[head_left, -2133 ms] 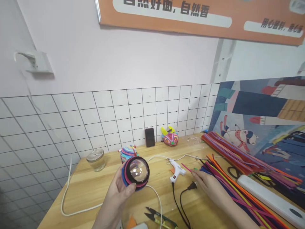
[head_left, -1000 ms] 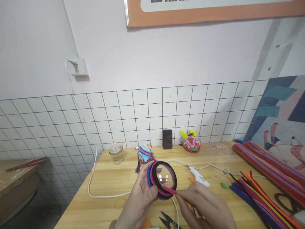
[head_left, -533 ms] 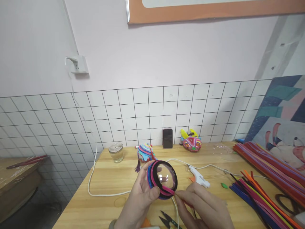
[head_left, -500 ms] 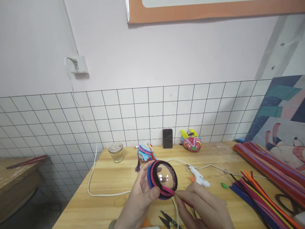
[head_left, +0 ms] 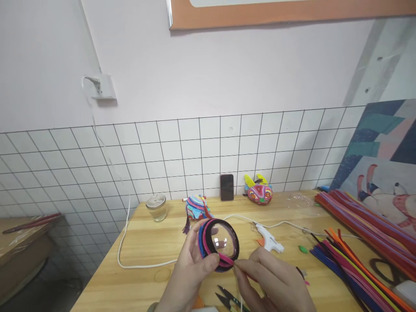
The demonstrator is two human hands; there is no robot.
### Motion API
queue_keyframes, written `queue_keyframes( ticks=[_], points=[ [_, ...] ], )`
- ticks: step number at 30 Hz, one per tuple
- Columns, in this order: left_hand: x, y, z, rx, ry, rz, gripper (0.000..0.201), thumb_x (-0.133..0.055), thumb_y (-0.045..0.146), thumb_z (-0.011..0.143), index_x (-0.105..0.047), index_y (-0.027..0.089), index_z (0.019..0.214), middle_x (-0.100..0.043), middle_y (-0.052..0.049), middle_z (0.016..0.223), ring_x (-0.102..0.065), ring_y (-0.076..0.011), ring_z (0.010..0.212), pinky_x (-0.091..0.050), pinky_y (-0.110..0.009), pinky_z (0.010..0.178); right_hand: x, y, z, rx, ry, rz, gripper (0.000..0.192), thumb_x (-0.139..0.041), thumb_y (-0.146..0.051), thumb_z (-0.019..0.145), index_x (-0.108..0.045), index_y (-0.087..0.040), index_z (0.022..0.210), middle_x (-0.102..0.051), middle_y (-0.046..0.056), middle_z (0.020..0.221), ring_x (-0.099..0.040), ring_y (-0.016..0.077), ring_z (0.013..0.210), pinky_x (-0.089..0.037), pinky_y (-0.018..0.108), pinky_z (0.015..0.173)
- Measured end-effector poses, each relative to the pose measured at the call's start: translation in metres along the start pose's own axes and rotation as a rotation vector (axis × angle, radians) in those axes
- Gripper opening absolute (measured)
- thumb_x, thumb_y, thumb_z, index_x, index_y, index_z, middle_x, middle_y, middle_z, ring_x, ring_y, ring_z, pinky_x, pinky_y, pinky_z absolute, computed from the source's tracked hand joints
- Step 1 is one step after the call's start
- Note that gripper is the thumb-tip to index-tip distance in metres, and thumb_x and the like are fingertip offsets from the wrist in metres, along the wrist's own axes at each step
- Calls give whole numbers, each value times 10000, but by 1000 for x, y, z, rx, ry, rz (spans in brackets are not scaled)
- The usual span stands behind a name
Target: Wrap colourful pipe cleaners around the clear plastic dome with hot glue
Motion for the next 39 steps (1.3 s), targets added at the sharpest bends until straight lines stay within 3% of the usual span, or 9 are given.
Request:
queue_keyframes(
  ticks=[10, 20, 25, 39],
  points=[
    [-1, 3, -3, -7, 58, 109, 603, -809, 288, 656, -552, 236, 1199, -605, -110, 1297, -460, -320, 1279, -388, -403, 1029, 1, -3, 2, 13, -3, 3, 135, -567, -60, 831, -645, -170, 831, -561, -4, 571, -503, 112, 464, -374, 223, 437],
    [0, 2, -4, 20, -8, 128, 594, -769, 315, 702, -527, 228, 1237, -583, -118, 1334, -452, -325, 1281, -347, -432, 1052, 1, -5, 1, 87, -59, -53, 124, -561, -102, 860, -660, -173, 878, -587, 4, 570, -520, 116, 450, -360, 227, 416],
    [-1, 5, -4, 33, -54, 121, 575, -755, 313, 717, -536, 242, 1244, -594, -112, 1324, -455, -327, 1282, -359, -435, 1037, 4, -10, 9, 112, -2, -40, 146, -544, -117, 874, -672, -160, 820, -567, 5, 511, -483, 120, 402, -333, 234, 377],
    [7, 4, -3, 66, -44, 171, 609, -768, 365, 677, -564, 214, 1230, -621, -135, 1246, -509, -352, 1202, -423, -433, 959, 11, -7, 14, -6, -90, 137, 176, -513, -51, 840, -635, -177, 822, -649, 24, 641, -590, 132, 527, -433, 225, 466]
  ],
)
Point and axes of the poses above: each hand's wrist, its own z-axis towards the middle knuckle, its own x-axis out of the back of the hand, y = z × x, the point moved 3 cm from there along z, towards the middle knuckle
